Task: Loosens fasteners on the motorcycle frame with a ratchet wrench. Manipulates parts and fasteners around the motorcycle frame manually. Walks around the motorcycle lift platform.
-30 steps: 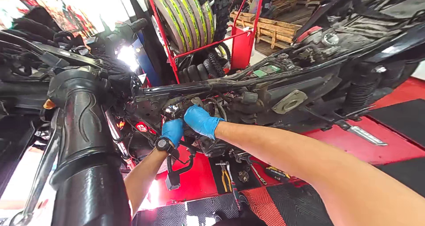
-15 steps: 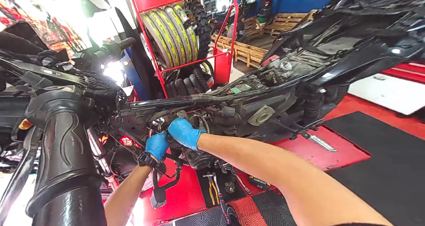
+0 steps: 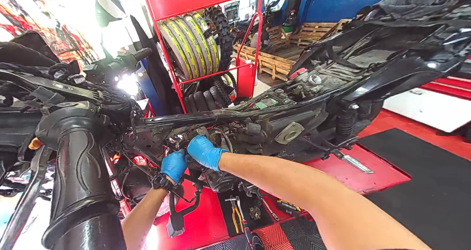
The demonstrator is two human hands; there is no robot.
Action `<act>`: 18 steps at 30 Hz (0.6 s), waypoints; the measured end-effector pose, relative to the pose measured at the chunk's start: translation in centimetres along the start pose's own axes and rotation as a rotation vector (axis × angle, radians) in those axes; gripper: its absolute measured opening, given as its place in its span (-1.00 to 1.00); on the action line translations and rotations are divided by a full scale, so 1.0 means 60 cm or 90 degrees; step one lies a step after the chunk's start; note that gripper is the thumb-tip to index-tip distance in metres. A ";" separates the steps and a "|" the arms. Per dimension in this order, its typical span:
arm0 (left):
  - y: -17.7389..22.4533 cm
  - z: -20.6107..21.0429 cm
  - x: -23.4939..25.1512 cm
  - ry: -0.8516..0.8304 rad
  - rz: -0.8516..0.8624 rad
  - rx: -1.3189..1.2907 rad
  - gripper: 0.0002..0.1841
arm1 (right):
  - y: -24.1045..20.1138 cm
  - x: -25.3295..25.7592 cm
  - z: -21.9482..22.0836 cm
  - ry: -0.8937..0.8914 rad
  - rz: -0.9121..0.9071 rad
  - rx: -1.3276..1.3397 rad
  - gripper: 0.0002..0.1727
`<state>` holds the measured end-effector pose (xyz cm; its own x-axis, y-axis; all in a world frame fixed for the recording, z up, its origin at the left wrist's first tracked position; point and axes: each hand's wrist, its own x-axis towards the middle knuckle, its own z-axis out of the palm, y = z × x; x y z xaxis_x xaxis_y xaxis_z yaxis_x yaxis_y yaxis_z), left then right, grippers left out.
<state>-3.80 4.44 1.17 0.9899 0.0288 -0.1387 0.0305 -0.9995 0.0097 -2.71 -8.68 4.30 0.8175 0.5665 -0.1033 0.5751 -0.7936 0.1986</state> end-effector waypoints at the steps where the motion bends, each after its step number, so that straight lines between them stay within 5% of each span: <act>1: -0.002 -0.001 0.000 0.004 0.001 -0.007 -0.51 | 0.000 -0.001 0.001 0.002 -0.003 0.002 -0.86; 18: -0.005 0.013 0.001 0.011 0.013 -0.035 -0.52 | 0.003 -0.002 0.010 0.040 0.015 -0.033 -0.83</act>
<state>-3.83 4.75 0.39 0.9926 0.0086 -0.1214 0.0169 -0.9976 0.0676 -2.71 -9.03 3.77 0.8261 0.5623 -0.0369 0.5523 -0.7950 0.2510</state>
